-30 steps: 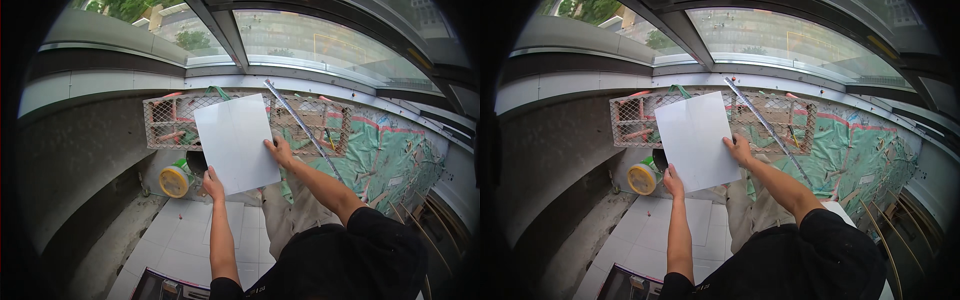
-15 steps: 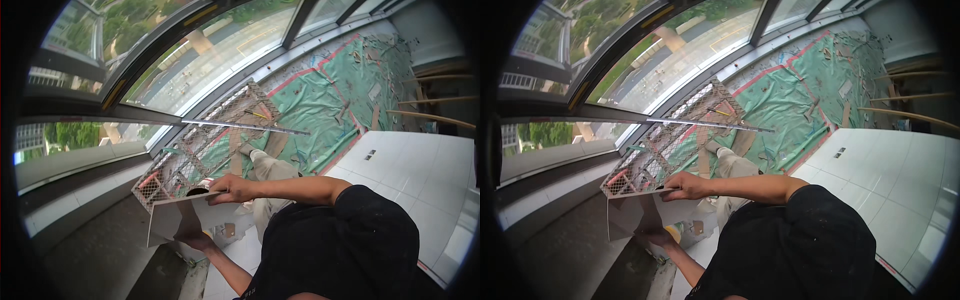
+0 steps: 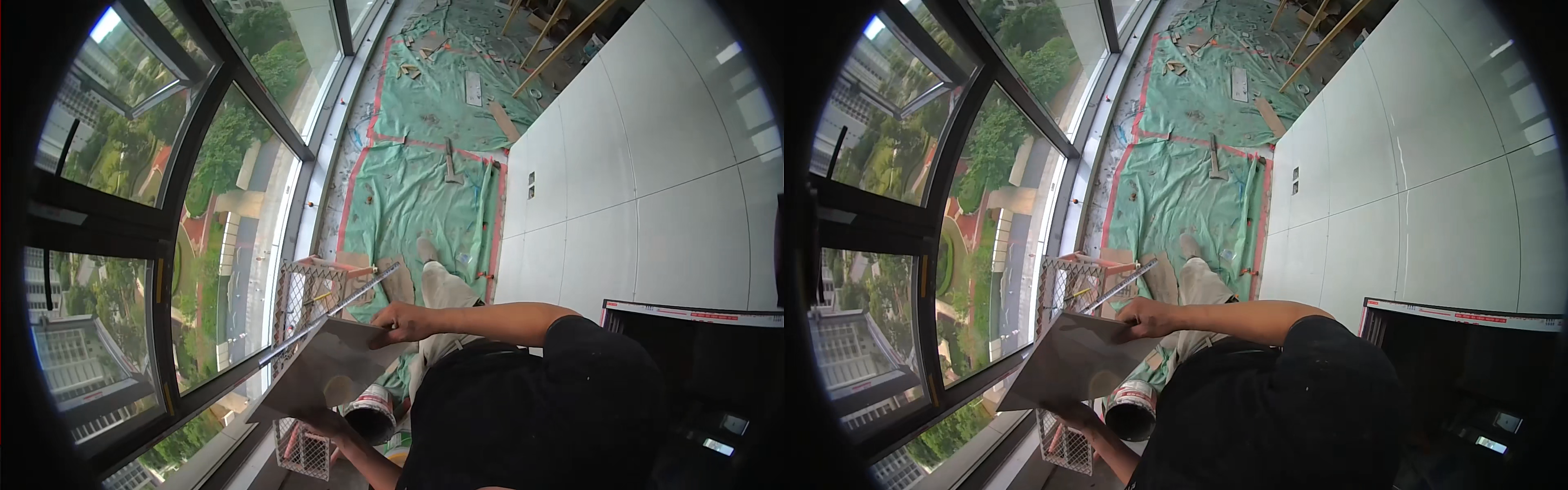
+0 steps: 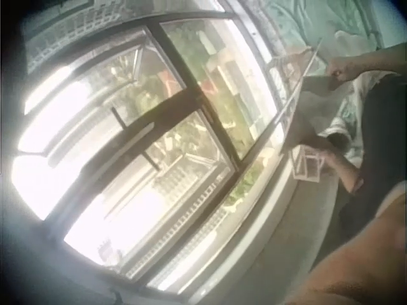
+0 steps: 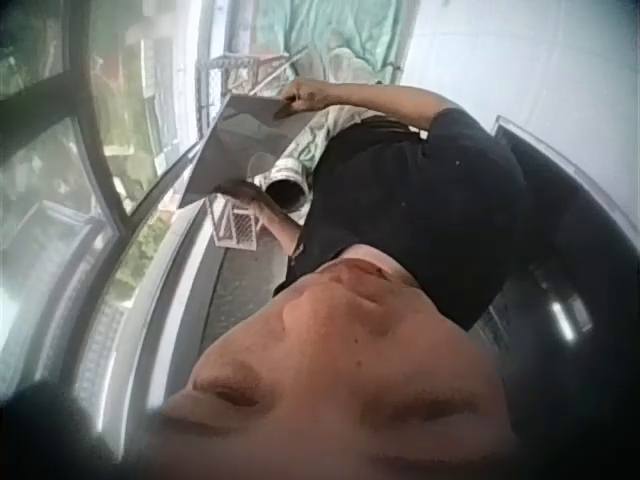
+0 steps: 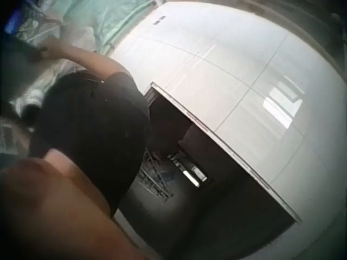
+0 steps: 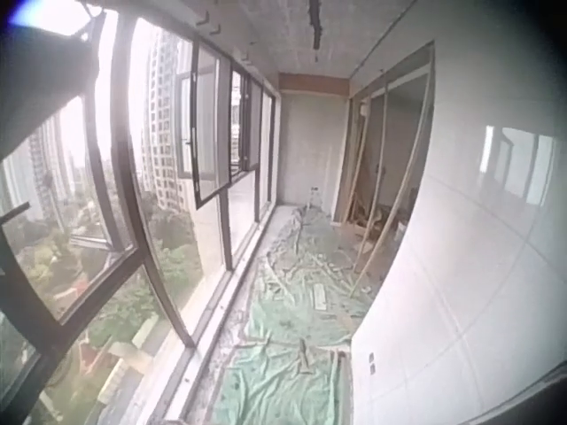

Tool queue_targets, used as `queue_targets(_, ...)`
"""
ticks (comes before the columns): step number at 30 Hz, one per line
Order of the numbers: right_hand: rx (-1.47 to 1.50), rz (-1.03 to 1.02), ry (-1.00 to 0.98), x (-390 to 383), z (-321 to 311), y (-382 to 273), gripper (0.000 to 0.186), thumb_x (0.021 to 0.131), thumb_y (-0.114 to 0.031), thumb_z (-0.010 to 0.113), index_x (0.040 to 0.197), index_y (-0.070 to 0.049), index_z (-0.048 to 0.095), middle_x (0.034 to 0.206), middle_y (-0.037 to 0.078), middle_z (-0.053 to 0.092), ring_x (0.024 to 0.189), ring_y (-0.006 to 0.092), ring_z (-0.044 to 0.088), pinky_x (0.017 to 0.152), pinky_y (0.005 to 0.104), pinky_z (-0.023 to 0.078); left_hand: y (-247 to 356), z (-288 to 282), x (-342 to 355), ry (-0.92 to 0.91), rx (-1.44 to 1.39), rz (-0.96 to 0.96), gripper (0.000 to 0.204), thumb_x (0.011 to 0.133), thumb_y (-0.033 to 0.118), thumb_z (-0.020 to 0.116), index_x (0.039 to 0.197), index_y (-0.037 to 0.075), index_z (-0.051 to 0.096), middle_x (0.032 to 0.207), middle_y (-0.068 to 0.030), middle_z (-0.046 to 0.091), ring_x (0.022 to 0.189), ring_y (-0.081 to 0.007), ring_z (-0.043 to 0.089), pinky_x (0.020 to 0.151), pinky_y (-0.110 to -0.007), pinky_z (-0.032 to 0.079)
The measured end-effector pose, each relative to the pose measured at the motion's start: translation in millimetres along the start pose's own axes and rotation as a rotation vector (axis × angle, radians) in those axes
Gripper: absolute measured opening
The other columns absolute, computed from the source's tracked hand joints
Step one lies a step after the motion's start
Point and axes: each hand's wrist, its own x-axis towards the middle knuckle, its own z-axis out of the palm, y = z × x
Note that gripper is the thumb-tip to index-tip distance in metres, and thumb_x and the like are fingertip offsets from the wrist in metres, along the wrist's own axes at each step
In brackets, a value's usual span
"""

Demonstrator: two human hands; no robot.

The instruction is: Measuring and marking a ceramic tile to prepare it for cutting and installation on a wall.

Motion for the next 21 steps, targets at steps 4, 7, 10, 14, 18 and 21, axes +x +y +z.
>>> queue_targets(4,0.087,0.206,0.263,-59.5,-110.9,15.4,0.033,0.101,-0.024,0.085,0.125,-0.002,0.080,0.111,0.008,0.082,0.098,0.0134,0.073,0.089,0.0340,0.056,148.7,140.8,47.2,-0.134,-0.665,-0.262,0.062,0.116,0.052,0.058,0.144,-0.003,0.061,0.132,-0.0119,0.069,0.117,-0.0251,0.066,0.101,-0.044,0.054)
queue_targets(7,0.097,0.206,0.479,-84.9,-182.6,47.0,0.038,0.103,-0.028,0.084,0.131,-0.004,0.079,0.116,0.006,0.083,0.102,0.0127,0.073,0.091,0.0341,0.057,219.0,237.3,70.2,-0.274,-0.395,-0.231,0.064,0.113,0.057,0.064,0.125,-0.005,0.071,0.107,-0.0109,0.076,0.099,-0.0184,0.071,0.089,-0.035,0.056)
queue_targets(10,0.048,0.184,0.578,-98.3,-289.3,65.2,0.036,0.105,-0.030,0.082,0.128,-0.003,0.079,0.112,0.007,0.082,0.101,0.0121,0.072,0.090,0.0342,0.057,298.9,357.1,78.5,-0.369,-0.463,-0.150,0.056,0.113,0.051,0.067,0.111,-0.005,0.069,0.107,-0.0087,0.070,0.093,-0.0180,0.061,0.087,-0.037,0.052)
queue_targets(14,0.229,0.310,0.603,-119.2,-420.8,34.6,0.034,0.106,-0.024,0.081,0.128,0.002,0.078,0.113,0.005,0.083,0.104,0.0099,0.070,0.094,0.0329,0.057,344.5,492.4,96.7,-0.385,-0.453,-0.054,0.052,0.111,0.049,0.072,0.097,0.000,0.065,0.090,-0.0025,0.061,0.085,-0.0150,0.053,0.078,-0.035,0.045)
queue_targets(18,0.070,0.259,0.771,-138.8,-547.1,15.8,0.033,0.101,-0.028,0.086,0.121,-0.002,0.081,0.107,0.007,0.082,0.102,0.0106,0.071,0.093,0.0329,0.056,431.0,601.0,117.1,-0.440,-0.645,-0.102,0.056,0.100,0.052,0.085,0.100,-0.002,0.069,0.087,-0.0029,0.066,0.086,-0.0137,0.060,0.085,-0.033,0.049)
queue_targets(21,-0.051,0.277,0.860,-134.4,-629.0,11.7,0.034,0.100,-0.027,0.088,0.122,-0.002,0.081,0.110,0.007,0.084,0.102,0.0103,0.073,0.094,0.0348,0.058,486.2,654.5,141.4,-0.733,-0.648,-0.013,0.043,0.096,0.036,0.090,0.104,-0.003,0.074,0.093,-0.0045,0.075,0.087,-0.0128,0.066,0.082,-0.030,0.051)
